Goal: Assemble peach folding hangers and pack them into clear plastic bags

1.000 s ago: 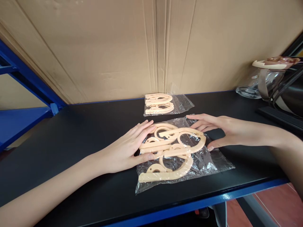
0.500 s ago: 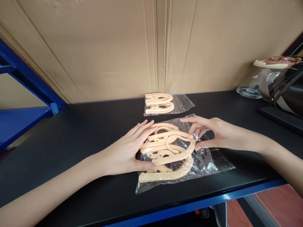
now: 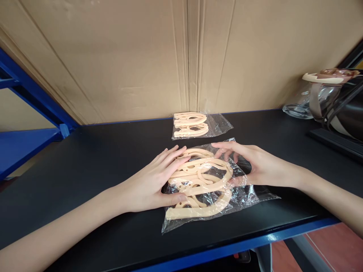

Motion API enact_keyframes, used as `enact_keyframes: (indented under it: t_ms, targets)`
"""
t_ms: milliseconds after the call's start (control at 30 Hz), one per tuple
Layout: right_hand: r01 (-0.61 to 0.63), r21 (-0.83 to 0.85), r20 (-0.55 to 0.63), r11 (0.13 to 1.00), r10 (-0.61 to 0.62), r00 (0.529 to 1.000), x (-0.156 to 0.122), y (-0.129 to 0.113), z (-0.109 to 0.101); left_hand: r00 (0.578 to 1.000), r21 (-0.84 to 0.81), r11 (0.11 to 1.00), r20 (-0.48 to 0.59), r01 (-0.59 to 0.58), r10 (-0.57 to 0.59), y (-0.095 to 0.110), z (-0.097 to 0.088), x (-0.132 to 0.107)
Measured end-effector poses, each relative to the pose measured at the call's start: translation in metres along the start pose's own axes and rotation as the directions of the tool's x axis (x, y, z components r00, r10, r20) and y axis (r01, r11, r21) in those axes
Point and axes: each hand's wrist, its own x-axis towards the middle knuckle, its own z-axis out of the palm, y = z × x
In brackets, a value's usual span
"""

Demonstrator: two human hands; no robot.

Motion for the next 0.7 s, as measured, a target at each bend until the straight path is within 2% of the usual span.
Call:
enact_keyframes:
  t_ms: [233, 400, 567, 700]
  targets:
    - [0.011, -0.073, -0.041, 0.997, -0.014, 0.999, 0.000, -0.003, 0.007, 0.999, 0.002, 1.000, 0.033, -0.001, 0.001, 0.000, -0.001, 0.001]
    - [0.030, -0.114, -0.077, 0.993, -0.039, 0.996, 0.001, -0.008, 0.012, 0.999, -0.017, 0.999, -0.032, 0.034, -0.034, 0.006, 0.000, 0.001]
    - [0.012, -0.124, -0.132, 0.992, -0.028, 0.991, 0.002, -0.012, 0.020, 0.997, -0.021, 0.998, 0.056, 0.061, -0.060, 0.009, -0.004, 0.005]
    - [0.028, -0.125, -0.181, 0.992, -0.051, 0.982, 0.003, -0.010, 0.026, 0.996, -0.005, 0.998, 0.058, 0.062, -0.062, 0.009, -0.005, 0.006]
